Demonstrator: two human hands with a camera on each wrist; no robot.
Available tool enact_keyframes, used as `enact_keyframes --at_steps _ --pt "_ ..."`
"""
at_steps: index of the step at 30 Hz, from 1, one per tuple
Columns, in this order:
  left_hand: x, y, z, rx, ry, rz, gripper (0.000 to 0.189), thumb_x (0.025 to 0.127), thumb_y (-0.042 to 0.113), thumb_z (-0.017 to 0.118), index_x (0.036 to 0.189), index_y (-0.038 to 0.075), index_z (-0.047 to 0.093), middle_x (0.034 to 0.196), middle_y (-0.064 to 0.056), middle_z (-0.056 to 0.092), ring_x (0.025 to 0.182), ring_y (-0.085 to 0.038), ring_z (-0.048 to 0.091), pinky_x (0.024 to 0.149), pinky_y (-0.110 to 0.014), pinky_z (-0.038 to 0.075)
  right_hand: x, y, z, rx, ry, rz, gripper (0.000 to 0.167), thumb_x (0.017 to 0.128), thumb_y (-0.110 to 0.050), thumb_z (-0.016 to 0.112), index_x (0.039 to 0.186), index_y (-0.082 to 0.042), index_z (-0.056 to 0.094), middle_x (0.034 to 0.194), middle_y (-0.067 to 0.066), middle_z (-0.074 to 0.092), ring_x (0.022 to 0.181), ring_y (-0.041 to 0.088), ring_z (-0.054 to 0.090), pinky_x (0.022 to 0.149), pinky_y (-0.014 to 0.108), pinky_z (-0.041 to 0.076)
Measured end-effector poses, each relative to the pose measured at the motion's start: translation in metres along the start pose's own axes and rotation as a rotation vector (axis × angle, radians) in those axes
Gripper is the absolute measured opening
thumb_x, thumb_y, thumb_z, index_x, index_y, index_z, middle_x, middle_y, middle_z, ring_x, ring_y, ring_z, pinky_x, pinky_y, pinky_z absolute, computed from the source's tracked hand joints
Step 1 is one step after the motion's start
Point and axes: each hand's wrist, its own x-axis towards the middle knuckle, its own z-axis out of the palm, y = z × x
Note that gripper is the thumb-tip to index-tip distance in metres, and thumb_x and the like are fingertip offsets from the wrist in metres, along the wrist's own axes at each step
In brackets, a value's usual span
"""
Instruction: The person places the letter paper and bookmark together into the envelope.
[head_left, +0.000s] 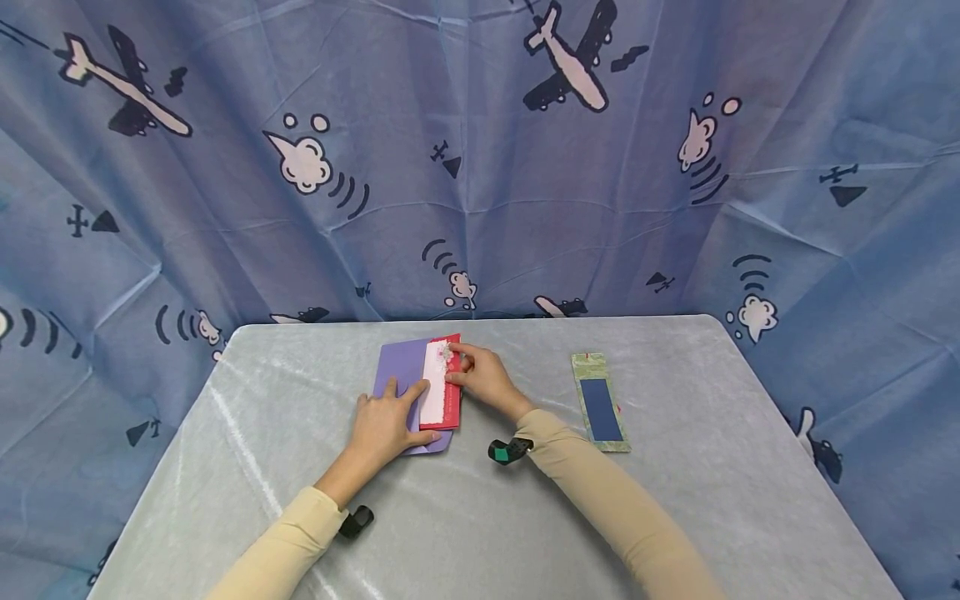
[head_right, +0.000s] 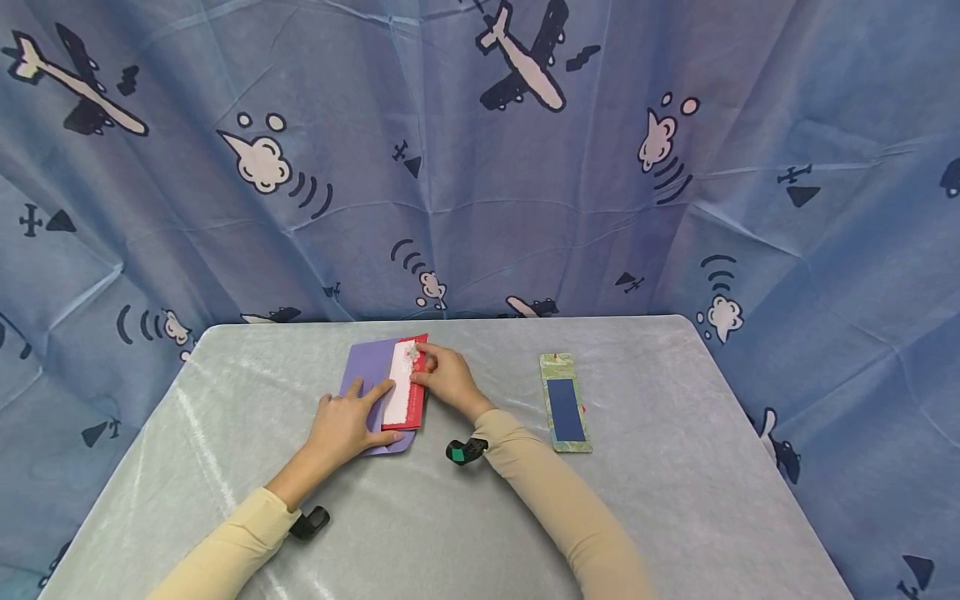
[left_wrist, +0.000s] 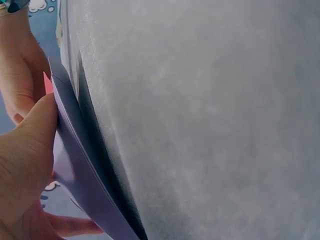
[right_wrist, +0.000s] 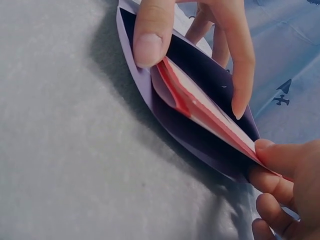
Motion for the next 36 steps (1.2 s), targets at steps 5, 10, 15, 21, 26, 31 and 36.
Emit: enact_keyframes --at_steps 5,10,15,21,26,31,36 --pt "0.0001 -0.0001 0.0003 0.015 0.002 0.001 0.093 0.065 0.076 0.074 0.142 0.028 0.053 0.132 -0.030 0.060 0.083 -0.046 0.071 0.078 -0.055 0.049 0.0000 -0.0009 0.0013 -0.008 -0.001 -0.013 0.057 0.082 -0.012 0.080 0.134 -0.005 0.061 0.073 0.002 0.057 0.064 0.009 0.047 0.059 0.019 0.038" --pt "-0.0005 0.0005 -0.0008 0.024 0.005 -0.001 0.094 0.065 0.076 0.074 0.143 0.029 0.052 0.133 -0.030 0.060 0.082 -0.047 0.071 0.078 -0.056 0.049 0.0005 -0.0017 0.0025 -0.015 0.001 -0.018 0.056 0.082 -0.013 0.080 0.134 -0.005 0.061 0.073 0.002 0.057 0.064 0.008 0.047 0.060 0.019 0.039" --pt "-0.0009 0.0010 -0.0027 0.012 -0.002 -0.010 0.093 0.065 0.075 0.075 0.143 0.029 0.052 0.133 -0.030 0.059 0.082 -0.047 0.070 0.078 -0.058 0.050 0.0009 -0.0027 0.0028 -0.028 -0.002 -0.005 0.057 0.082 -0.014 0.080 0.135 -0.006 0.060 0.072 0.000 0.054 0.064 0.009 0.046 0.060 0.020 0.038" --pt "-0.0007 0.0007 -0.0032 0.003 -0.019 -0.019 0.093 0.065 0.074 0.075 0.143 0.029 0.052 0.134 -0.029 0.059 0.083 -0.047 0.070 0.077 -0.058 0.051 0.0014 -0.0037 0.0032 -0.034 -0.013 -0.003 0.057 0.083 -0.015 0.080 0.135 -0.006 0.060 0.072 -0.001 0.051 0.065 0.009 0.045 0.061 0.021 0.037" --pt "-0.0007 0.0003 -0.0024 0.000 -0.018 -0.013 0.093 0.065 0.074 0.075 0.143 0.028 0.052 0.134 -0.030 0.058 0.084 -0.047 0.070 0.078 -0.057 0.051 0.0019 -0.0044 0.0045 -0.046 -0.018 -0.009 0.057 0.083 -0.016 0.080 0.135 -0.005 0.060 0.072 -0.003 0.050 0.065 0.009 0.045 0.062 0.021 0.037" --pt "-0.0004 0.0001 -0.0016 0.002 -0.023 -0.011 0.093 0.066 0.074 0.074 0.143 0.028 0.052 0.134 -0.030 0.059 0.083 -0.046 0.070 0.079 -0.056 0.050 0.0021 -0.0045 0.0062 -0.048 -0.017 -0.030 0.057 0.082 -0.016 0.080 0.135 -0.003 0.060 0.071 -0.002 0.053 0.064 0.008 0.046 0.063 0.020 0.039" --pt "-0.0001 0.0004 -0.0018 -0.002 -0.023 -0.007 0.093 0.066 0.074 0.074 0.144 0.028 0.052 0.134 -0.031 0.058 0.084 -0.046 0.070 0.080 -0.057 0.051 0.0023 -0.0043 0.0086 -0.051 -0.019 -0.025 0.058 0.083 -0.017 0.080 0.135 -0.004 0.059 0.071 -0.002 0.054 0.064 0.007 0.046 0.062 0.019 0.038"
